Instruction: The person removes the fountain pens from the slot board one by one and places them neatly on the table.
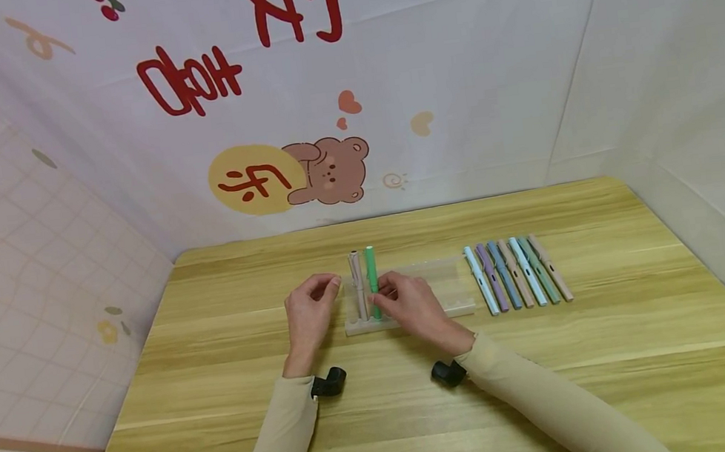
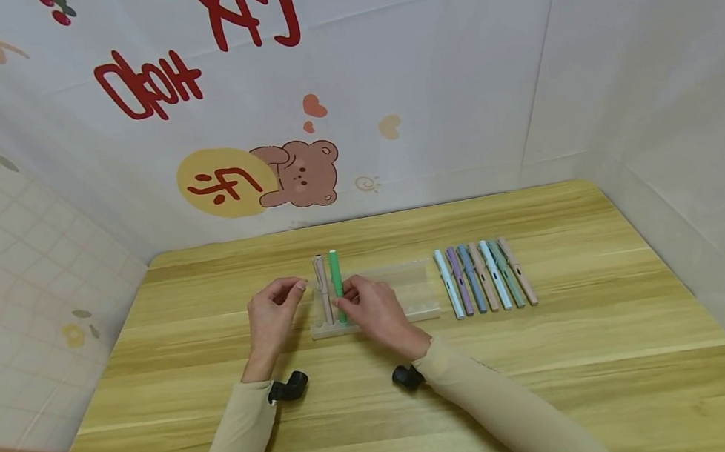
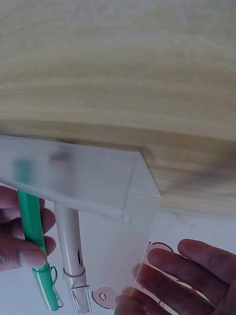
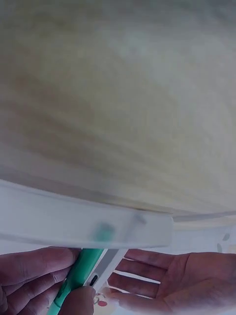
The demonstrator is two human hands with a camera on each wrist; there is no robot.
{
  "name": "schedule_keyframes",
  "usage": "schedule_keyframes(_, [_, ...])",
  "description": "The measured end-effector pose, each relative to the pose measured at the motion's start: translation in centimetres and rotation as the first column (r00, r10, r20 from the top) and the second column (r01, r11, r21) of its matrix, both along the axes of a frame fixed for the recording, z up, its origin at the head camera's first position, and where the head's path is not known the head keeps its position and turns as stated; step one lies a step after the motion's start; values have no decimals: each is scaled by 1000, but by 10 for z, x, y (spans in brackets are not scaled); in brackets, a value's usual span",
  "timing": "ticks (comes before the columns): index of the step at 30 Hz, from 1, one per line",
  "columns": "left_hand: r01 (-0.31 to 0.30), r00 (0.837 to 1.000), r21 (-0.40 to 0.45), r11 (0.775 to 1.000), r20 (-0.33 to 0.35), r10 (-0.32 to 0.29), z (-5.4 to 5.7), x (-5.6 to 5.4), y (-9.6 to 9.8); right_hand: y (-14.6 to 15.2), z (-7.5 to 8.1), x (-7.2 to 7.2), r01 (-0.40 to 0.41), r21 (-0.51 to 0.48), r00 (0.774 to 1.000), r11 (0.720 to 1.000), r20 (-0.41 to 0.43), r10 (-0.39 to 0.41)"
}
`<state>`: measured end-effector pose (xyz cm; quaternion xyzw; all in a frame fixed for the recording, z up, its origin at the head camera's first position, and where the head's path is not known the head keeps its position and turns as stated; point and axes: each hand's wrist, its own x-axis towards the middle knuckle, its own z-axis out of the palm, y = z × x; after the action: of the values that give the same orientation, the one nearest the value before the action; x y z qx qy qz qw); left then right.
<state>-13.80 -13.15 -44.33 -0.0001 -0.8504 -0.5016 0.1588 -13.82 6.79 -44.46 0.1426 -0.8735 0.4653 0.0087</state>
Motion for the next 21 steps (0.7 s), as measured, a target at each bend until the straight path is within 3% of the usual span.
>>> schedule_keyframes(21, [1, 1000, 4, 1000, -1, -1, 1, 2, 0, 8, 21, 4, 28, -89, 999, 996, -39, -32])
